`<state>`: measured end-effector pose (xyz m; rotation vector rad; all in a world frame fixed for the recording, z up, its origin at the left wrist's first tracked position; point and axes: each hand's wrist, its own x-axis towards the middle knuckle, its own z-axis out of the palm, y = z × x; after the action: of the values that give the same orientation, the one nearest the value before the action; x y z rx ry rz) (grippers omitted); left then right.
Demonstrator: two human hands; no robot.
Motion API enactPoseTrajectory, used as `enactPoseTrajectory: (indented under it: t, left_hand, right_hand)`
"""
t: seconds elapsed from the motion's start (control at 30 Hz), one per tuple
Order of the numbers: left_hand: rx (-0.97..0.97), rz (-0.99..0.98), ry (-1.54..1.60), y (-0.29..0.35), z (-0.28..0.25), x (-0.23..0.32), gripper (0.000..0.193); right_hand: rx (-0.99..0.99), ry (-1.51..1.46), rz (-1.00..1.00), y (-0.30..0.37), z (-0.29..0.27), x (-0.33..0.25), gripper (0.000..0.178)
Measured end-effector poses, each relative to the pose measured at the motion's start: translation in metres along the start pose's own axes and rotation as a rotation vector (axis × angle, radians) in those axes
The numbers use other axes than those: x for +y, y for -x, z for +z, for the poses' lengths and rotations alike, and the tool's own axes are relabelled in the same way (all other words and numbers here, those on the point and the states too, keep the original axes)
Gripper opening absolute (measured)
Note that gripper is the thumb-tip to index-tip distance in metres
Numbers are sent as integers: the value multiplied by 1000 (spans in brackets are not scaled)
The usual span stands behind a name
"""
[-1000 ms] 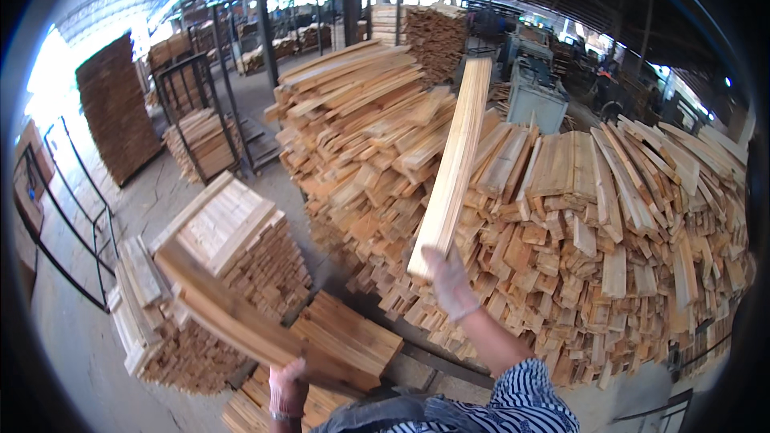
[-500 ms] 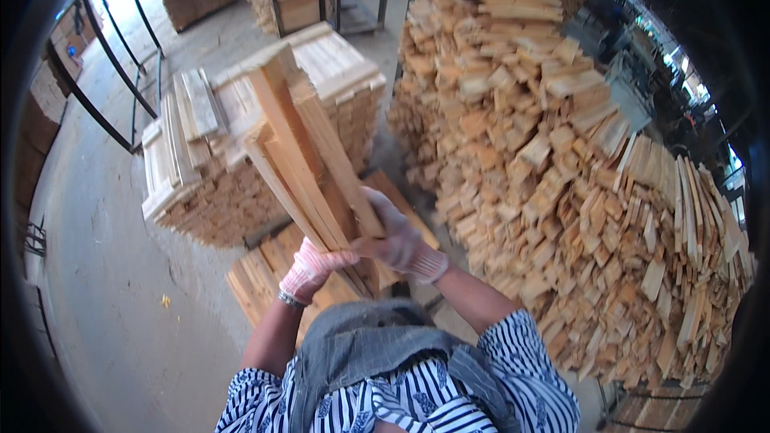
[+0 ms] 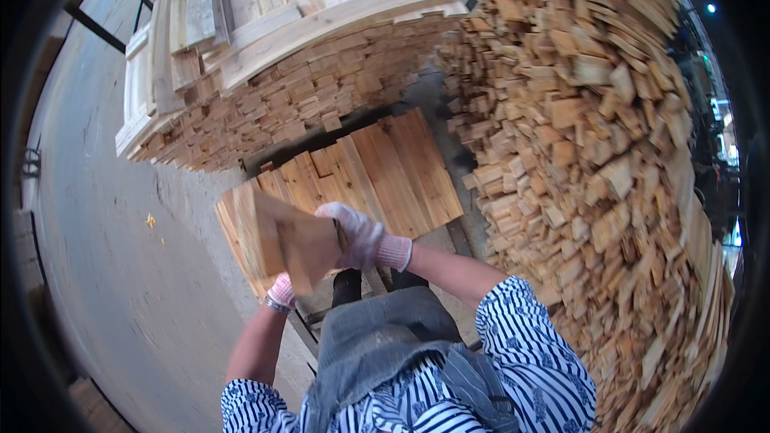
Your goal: The person repeatedly picks up small wooden planks from a large pile and stacks them onto a pallet. The person uses both hands to gather the planks and carefully aligns them in a neat stack on the pallet.
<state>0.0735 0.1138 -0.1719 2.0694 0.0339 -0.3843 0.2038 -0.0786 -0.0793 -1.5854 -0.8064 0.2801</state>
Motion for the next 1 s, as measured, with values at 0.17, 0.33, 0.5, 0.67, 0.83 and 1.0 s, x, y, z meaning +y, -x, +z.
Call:
enactPoseTrajectory:
  t: [0.17, 0.33, 0.5, 0.67, 0.83, 1.0]
  left_hand:
    - [-67, -418, 1351, -53, 54, -63, 50]
    - [-134, -558, 1436, -126, 96, -139, 53]
    - [-193, -309, 53, -121, 81, -182, 59]
    - [-20, -599, 234, -113, 4, -135, 84]
    - [208, -864, -317, -89, -57, -195, 92]
    - [176, -763, -767, -131, -68, -268, 40]
  right_hand:
    - [-217, 119, 99, 35, 13, 145, 83]
    - [-298, 131, 198, 65, 16, 279, 82]
    - [-436, 224, 524, 6, 22, 272, 83]
    - [-660, 446, 786, -30, -47, 244, 80]
    - [-586, 1005, 536, 1, -125, 311, 79]
    - [-951, 1301, 587, -13, -124, 373, 69]
